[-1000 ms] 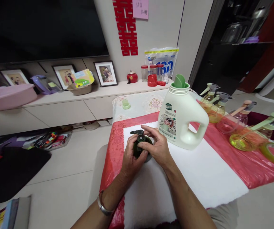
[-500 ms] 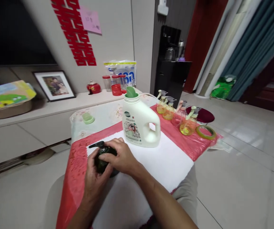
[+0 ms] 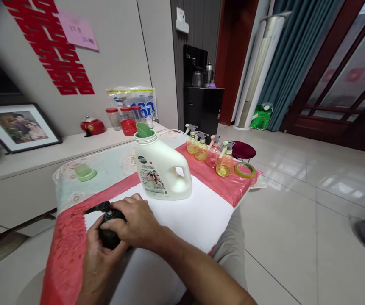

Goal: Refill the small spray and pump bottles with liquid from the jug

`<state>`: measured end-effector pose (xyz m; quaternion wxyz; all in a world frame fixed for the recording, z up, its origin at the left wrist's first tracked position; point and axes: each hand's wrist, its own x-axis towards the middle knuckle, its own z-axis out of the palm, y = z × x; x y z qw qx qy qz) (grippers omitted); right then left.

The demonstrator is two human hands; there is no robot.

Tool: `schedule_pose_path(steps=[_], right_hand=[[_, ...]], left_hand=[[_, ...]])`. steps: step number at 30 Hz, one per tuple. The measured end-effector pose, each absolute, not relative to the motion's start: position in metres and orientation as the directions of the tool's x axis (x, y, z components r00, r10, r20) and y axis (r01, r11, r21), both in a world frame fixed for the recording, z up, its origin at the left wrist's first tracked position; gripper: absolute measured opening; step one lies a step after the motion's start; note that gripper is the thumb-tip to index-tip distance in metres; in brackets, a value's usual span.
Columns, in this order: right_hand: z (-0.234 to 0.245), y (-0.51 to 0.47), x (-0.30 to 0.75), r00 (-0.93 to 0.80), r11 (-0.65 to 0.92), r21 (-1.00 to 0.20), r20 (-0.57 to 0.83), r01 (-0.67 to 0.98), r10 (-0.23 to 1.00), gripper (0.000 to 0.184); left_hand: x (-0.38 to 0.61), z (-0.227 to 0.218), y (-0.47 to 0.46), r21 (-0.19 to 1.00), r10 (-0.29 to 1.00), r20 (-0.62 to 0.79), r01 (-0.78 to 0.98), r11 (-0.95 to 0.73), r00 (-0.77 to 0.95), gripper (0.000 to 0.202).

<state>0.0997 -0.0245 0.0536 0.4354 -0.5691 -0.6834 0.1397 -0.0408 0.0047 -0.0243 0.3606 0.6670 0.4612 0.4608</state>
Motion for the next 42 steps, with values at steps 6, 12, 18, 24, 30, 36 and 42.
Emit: schedule_pose_path(steps=[6, 12, 18, 24, 30, 36, 42], right_hand=[[0.053, -0.028, 0.095, 0.071, 0.263, -0.617, 0.462, 0.741, 0.884, 0.023], [0.060, -0.040, 0.106, 0.131, 0.230, -0.593, 0.502, 0.772, 0.855, 0.025], [0.074, -0.075, 0.145, 0.221, 0.203, -0.620, 0.536, 0.758, 0.815, 0.019], [0.081, -0.121, 0.204, 0.341, 0.121, -0.641, 0.547, 0.758, 0.765, 0.020], [0.069, -0.150, 0.274, 0.483, -0.035, -0.643, 0.536, 0.765, 0.692, 0.028], [0.058, -0.162, 0.338, 0.513, -0.131, -0.590, 0.545, 0.797, 0.663, 0.036], [0.052, -0.169, 0.386, 0.514, -0.211, -0.522, 0.545, 0.827, 0.662, 0.039]], left_hand=[[-0.042, -0.023, 0.006, 0.915, 0.946, 0.272, 0.256, -0.311, 0.177, 0.091], [-0.033, -0.006, -0.012, 0.924, 0.918, 0.324, 0.131, -0.359, 0.229, 0.067], [-0.031, 0.002, -0.021, 0.952, 0.937, 0.253, 0.112, -0.286, 0.241, 0.062], [-0.029, 0.001, -0.022, 0.956, 0.940, 0.217, 0.136, -0.259, 0.265, 0.057], [-0.029, -0.010, -0.018, 0.942, 0.928, 0.253, 0.151, -0.301, 0.274, 0.059], [-0.031, -0.015, -0.013, 0.937, 0.922, 0.232, 0.185, -0.298, 0.309, 0.062], [-0.031, -0.021, -0.012, 0.924, 0.912, 0.261, 0.193, -0.331, 0.316, 0.058]])
